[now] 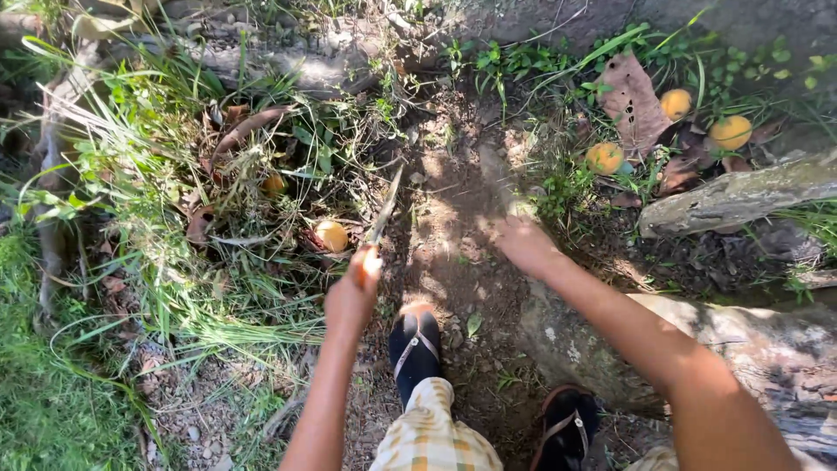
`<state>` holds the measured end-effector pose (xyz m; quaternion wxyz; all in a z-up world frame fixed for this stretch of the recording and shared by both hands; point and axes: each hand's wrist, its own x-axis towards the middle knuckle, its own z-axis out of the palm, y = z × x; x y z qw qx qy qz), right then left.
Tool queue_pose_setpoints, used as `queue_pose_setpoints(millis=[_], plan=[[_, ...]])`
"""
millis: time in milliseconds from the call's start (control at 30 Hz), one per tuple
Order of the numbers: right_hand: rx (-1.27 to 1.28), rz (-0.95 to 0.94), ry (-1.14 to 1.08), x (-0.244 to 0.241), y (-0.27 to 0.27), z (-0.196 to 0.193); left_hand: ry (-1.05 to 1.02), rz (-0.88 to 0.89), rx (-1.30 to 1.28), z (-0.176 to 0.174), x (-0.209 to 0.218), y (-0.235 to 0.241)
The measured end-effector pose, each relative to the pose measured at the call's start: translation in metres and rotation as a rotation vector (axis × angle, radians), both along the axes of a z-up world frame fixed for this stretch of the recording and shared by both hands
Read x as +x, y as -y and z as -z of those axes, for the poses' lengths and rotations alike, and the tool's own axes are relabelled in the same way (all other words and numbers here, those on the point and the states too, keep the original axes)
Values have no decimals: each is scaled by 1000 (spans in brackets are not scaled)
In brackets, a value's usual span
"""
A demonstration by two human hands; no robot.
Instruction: Clearing weeds and roots from the ground around fallen fruit using a small machete.
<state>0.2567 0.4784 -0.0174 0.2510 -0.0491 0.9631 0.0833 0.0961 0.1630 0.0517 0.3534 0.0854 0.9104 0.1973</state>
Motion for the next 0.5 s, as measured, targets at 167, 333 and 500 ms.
queue_pose_setpoints(millis=[167,333,500], plan=[[-355,526,-71,-21,21,-31,-148,194,96,12,14,38],[-548,567,-224,-23,-19,5,-152,416,119,-41,33,10],[-136,382,-79,20,-96,-28,-342,718,77,-81,45,-34]])
